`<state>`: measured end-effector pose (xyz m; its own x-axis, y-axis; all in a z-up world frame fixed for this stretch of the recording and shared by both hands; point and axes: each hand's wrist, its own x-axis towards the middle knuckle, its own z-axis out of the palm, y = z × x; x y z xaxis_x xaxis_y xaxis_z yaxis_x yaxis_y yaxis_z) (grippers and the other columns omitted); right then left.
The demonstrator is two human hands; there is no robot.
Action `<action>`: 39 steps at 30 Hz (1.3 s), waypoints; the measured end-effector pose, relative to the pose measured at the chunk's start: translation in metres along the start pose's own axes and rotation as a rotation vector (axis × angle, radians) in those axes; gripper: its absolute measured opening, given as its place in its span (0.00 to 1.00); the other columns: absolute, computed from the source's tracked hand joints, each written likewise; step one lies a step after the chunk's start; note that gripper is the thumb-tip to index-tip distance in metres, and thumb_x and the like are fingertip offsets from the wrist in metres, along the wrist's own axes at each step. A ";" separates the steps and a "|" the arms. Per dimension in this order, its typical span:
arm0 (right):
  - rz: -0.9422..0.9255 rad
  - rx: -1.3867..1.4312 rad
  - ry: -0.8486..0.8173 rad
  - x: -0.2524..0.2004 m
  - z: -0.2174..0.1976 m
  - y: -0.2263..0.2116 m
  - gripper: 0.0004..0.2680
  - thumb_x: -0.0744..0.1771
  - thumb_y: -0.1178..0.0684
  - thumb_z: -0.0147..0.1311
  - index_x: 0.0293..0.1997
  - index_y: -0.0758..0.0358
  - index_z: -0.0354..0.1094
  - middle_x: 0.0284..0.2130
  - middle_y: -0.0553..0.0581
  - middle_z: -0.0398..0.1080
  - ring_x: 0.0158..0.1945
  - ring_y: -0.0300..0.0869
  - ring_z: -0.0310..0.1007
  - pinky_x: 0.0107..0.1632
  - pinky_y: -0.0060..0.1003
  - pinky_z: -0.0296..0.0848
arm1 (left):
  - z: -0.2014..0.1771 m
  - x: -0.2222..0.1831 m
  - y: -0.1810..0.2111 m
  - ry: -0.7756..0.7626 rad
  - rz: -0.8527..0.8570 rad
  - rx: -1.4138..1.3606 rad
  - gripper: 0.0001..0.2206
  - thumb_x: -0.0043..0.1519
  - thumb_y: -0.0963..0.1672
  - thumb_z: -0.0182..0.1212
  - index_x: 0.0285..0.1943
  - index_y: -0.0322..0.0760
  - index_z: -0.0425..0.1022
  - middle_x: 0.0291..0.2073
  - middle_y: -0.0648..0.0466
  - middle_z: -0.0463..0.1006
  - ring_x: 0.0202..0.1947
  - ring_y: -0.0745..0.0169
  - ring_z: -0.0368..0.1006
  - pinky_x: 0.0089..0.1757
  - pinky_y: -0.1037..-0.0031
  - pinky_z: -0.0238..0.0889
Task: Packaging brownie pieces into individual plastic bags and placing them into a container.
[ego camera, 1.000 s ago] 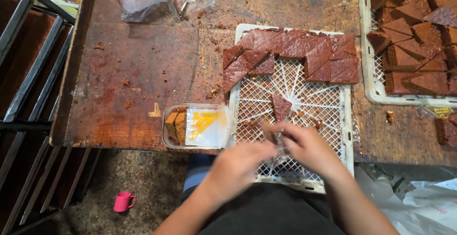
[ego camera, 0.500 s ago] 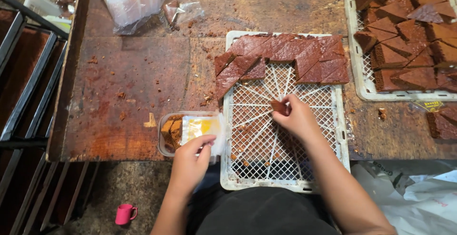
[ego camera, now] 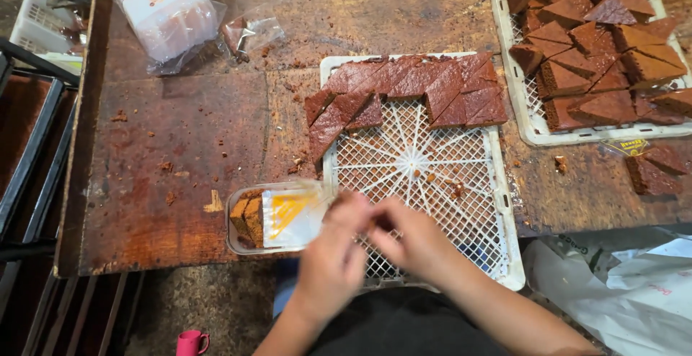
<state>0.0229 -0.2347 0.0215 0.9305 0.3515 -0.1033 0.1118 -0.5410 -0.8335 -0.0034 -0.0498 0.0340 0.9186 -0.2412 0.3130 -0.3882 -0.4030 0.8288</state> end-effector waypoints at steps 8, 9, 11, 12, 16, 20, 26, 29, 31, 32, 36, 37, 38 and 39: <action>0.121 -0.116 -0.050 0.033 -0.081 -0.007 0.21 0.63 0.66 0.44 0.58 0.46 0.71 0.56 0.57 0.70 0.50 0.46 0.74 0.51 0.40 0.77 | -0.013 -0.022 -0.052 0.018 -0.107 0.055 0.14 0.60 0.35 0.55 0.54 0.33 0.72 0.59 0.41 0.76 0.58 0.48 0.75 0.59 0.64 0.66; -0.071 -0.330 0.126 0.037 -0.091 -0.004 0.24 0.65 0.66 0.49 0.65 0.40 0.64 0.72 0.58 0.56 0.69 0.52 0.59 0.66 0.49 0.64 | -0.017 -0.025 -0.066 0.108 -0.271 0.218 0.09 0.63 0.39 0.58 0.50 0.33 0.67 0.64 0.37 0.71 0.60 0.44 0.71 0.58 0.62 0.65; 0.028 -0.513 0.105 0.073 -0.107 0.013 0.20 0.65 0.64 0.51 0.62 0.43 0.69 0.68 0.57 0.61 0.66 0.50 0.62 0.61 0.48 0.70 | -0.025 -0.031 -0.071 -0.073 -0.433 0.214 0.08 0.63 0.39 0.56 0.50 0.37 0.67 0.53 0.42 0.77 0.52 0.49 0.77 0.51 0.65 0.68; 0.130 -0.693 0.083 0.091 -0.115 0.022 0.17 0.65 0.62 0.53 0.58 0.46 0.73 0.64 0.56 0.67 0.63 0.49 0.66 0.57 0.48 0.75 | -0.029 -0.035 -0.073 -0.258 -0.595 0.207 0.08 0.63 0.38 0.54 0.50 0.42 0.66 0.42 0.48 0.82 0.45 0.54 0.82 0.44 0.68 0.70; 0.415 -0.934 -0.182 0.127 -0.119 0.071 0.30 0.65 0.71 0.45 0.70 0.33 0.58 0.77 0.59 0.40 0.75 0.59 0.43 0.67 0.58 0.64 | -0.030 -0.030 -0.052 -0.037 -0.583 0.115 0.06 0.62 0.39 0.58 0.33 0.41 0.68 0.32 0.54 0.81 0.45 0.66 0.86 0.37 0.74 0.67; 0.299 -0.413 0.195 0.119 -0.116 0.079 0.19 0.63 0.64 0.56 0.61 0.52 0.66 0.63 0.64 0.64 0.56 0.53 0.70 0.50 0.45 0.79 | -0.037 -0.037 -0.057 0.050 -0.524 0.177 0.09 0.61 0.43 0.58 0.44 0.40 0.83 0.41 0.57 0.86 0.43 0.64 0.81 0.44 0.73 0.70; 0.472 0.585 0.237 0.069 -0.069 0.123 0.09 0.64 0.61 0.56 0.46 0.57 0.63 0.41 0.57 0.69 0.37 0.39 0.67 0.37 0.28 0.69 | -0.038 -0.035 -0.057 0.139 -0.542 0.026 0.07 0.59 0.41 0.63 0.42 0.41 0.84 0.37 0.58 0.85 0.40 0.69 0.81 0.39 0.77 0.73; 0.493 0.339 0.231 0.051 -0.044 0.089 0.06 0.66 0.63 0.52 0.43 0.59 0.62 0.45 0.60 0.70 0.41 0.45 0.71 0.37 0.33 0.75 | -0.037 -0.022 -0.041 0.175 -0.260 -0.032 0.15 0.58 0.36 0.53 0.49 0.35 0.82 0.45 0.51 0.82 0.49 0.59 0.78 0.48 0.72 0.70; 0.477 0.208 0.248 0.032 -0.042 0.062 0.07 0.68 0.65 0.49 0.48 0.62 0.62 0.47 0.63 0.71 0.40 0.47 0.75 0.32 0.33 0.79 | -0.033 -0.016 -0.030 0.175 -0.157 -0.079 0.21 0.57 0.31 0.44 0.53 0.30 0.80 0.51 0.45 0.81 0.54 0.52 0.77 0.58 0.67 0.68; 0.265 0.272 0.295 0.020 -0.044 0.047 0.08 0.67 0.67 0.48 0.50 0.62 0.64 0.47 0.60 0.71 0.45 0.45 0.74 0.44 0.34 0.78 | -0.030 -0.014 -0.028 0.131 -0.184 -0.054 0.23 0.54 0.32 0.44 0.55 0.31 0.80 0.53 0.46 0.81 0.56 0.53 0.76 0.59 0.67 0.66; -0.562 0.169 0.052 -0.009 -0.025 0.002 0.17 0.67 0.68 0.47 0.60 0.57 0.68 0.58 0.60 0.70 0.60 0.49 0.72 0.61 0.42 0.76 | -0.027 0.013 -0.002 -0.313 -0.472 0.118 0.30 0.56 0.37 0.46 0.73 0.36 0.62 0.73 0.51 0.61 0.63 0.49 0.69 0.57 0.56 0.63; -0.556 0.169 0.057 -0.011 -0.014 0.002 0.17 0.67 0.68 0.47 0.60 0.57 0.68 0.58 0.60 0.70 0.60 0.49 0.72 0.61 0.42 0.76 | -0.022 0.013 -0.002 -0.319 -0.470 0.116 0.30 0.56 0.37 0.46 0.73 0.36 0.62 0.73 0.51 0.61 0.63 0.49 0.69 0.57 0.56 0.63; -0.534 0.097 0.017 -0.013 -0.003 0.002 0.19 0.67 0.69 0.45 0.65 0.60 0.62 0.59 0.65 0.67 0.62 0.53 0.71 0.63 0.42 0.71 | -0.016 0.012 -0.003 -0.177 -0.365 0.169 0.29 0.57 0.37 0.48 0.73 0.35 0.62 0.71 0.47 0.62 0.63 0.43 0.69 0.53 0.53 0.66; -0.514 0.026 -0.025 -0.013 0.008 0.002 0.21 0.67 0.69 0.42 0.70 0.62 0.57 0.61 0.70 0.64 0.64 0.57 0.69 0.65 0.43 0.67 | -0.011 0.012 -0.004 -0.031 -0.260 0.222 0.28 0.57 0.37 0.49 0.72 0.34 0.62 0.69 0.42 0.63 0.63 0.38 0.69 0.50 0.51 0.69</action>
<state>0.0079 -0.2346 0.0167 0.7488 0.5857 0.3102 0.5435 -0.2747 -0.7932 0.0097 -0.0412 0.0395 0.9875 -0.1308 0.0873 -0.1512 -0.6357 0.7570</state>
